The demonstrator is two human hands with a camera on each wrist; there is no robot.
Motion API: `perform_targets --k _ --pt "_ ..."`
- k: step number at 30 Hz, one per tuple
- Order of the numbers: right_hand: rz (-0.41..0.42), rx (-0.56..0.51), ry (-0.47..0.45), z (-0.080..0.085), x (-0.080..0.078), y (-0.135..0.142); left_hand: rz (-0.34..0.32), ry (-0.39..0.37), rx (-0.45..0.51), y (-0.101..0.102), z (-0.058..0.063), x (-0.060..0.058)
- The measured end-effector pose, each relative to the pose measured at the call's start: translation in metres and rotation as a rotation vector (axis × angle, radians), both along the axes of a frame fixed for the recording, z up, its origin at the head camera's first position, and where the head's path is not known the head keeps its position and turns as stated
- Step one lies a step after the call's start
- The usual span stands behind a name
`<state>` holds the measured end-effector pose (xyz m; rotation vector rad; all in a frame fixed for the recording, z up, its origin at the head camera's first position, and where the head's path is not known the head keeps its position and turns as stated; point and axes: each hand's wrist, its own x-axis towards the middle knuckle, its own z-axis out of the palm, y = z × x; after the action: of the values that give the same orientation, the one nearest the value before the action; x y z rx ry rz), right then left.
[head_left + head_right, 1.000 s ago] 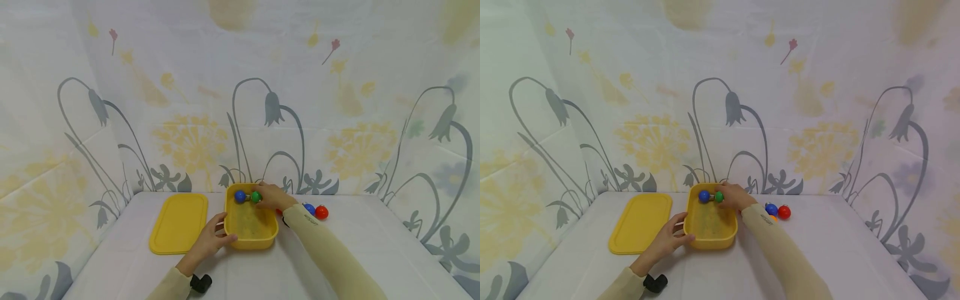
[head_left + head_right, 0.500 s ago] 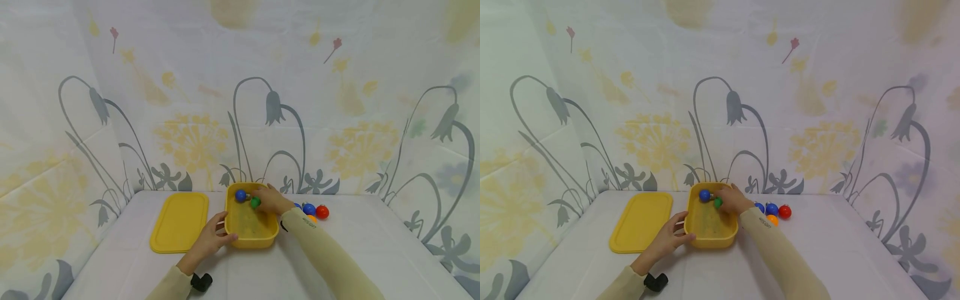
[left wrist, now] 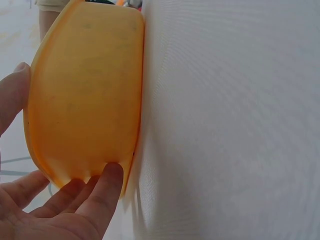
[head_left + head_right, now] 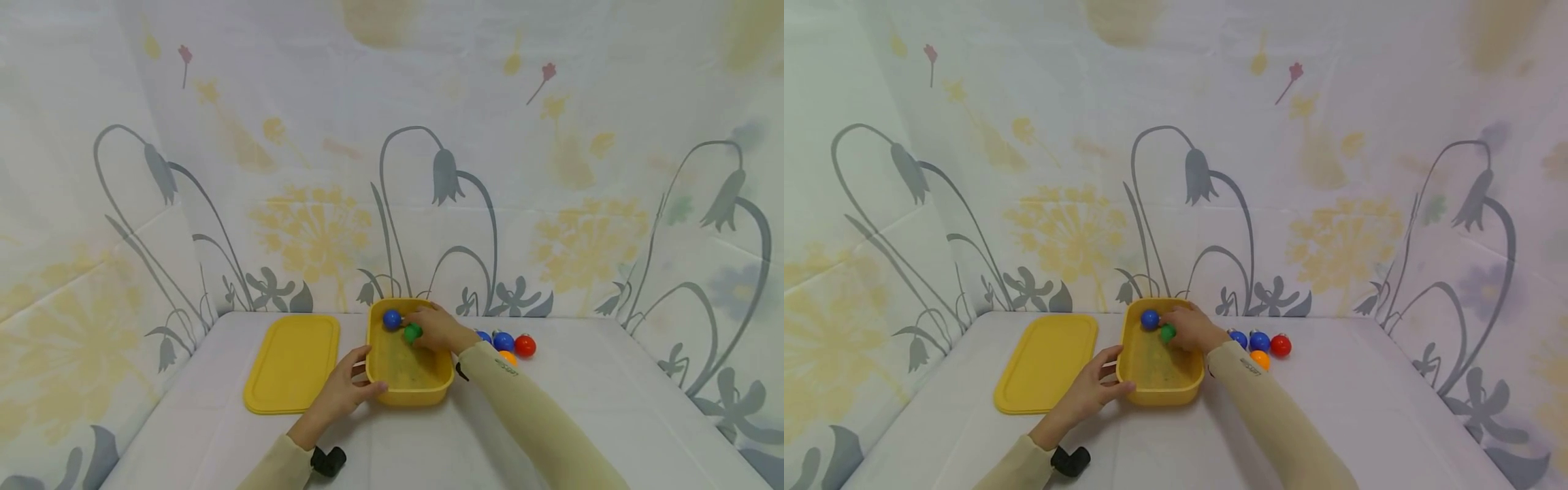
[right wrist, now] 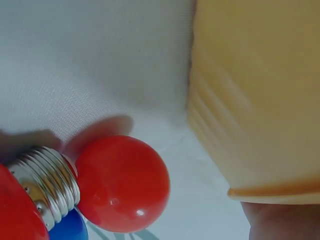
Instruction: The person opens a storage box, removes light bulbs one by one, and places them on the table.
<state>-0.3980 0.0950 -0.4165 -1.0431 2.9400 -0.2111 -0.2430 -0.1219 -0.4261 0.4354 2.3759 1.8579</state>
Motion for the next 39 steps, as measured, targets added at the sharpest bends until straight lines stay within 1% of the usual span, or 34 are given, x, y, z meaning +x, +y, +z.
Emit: perform_targets --k 2,5,7,9,13,18,21,27,32,35,39 --pt "-0.010 -0.020 -0.004 0.001 0.003 0.000 -0.002 -0.002 0.001 0.000 -0.001 -0.001" --pt "-0.041 -0.064 -0.048 0.003 0.009 0.000 0.002 0.002 -0.002 0.000 -0.001 -0.001" --pt "-0.047 -0.088 -0.078 0.005 0.013 0.001 0.003 0.008 -0.005 0.000 -0.002 -0.001" --pt "-0.044 -0.101 -0.087 0.006 0.016 0.002 0.002 0.012 -0.005 0.000 -0.002 -0.001" --pt "-0.001 -0.124 -0.052 0.008 0.020 0.005 0.000 0.015 -0.007 0.000 -0.002 -0.001" --pt "0.050 -0.188 -0.024 0.014 0.024 0.013 0.003 0.009 -0.006 0.000 -0.001 0.000" --pt "0.050 -0.217 -0.023 0.017 0.029 0.020 0.005 0.005 -0.006 0.000 -0.001 0.000" --pt "0.024 -0.277 -0.028 0.023 0.044 0.038 0.002 0.004 0.000 0.001 0.000 0.001" --pt "0.018 -0.342 -0.007 0.029 0.055 0.055 0.005 0.000 0.002 0.002 0.002 0.003" --pt "0.025 -0.387 0.025 0.032 0.059 0.064 0.009 -0.001 0.004 0.001 -0.001 0.001" --pt "0.053 -0.403 0.083 0.034 0.063 0.077 0.011 0.001 0.001 0.000 -0.012 -0.008"
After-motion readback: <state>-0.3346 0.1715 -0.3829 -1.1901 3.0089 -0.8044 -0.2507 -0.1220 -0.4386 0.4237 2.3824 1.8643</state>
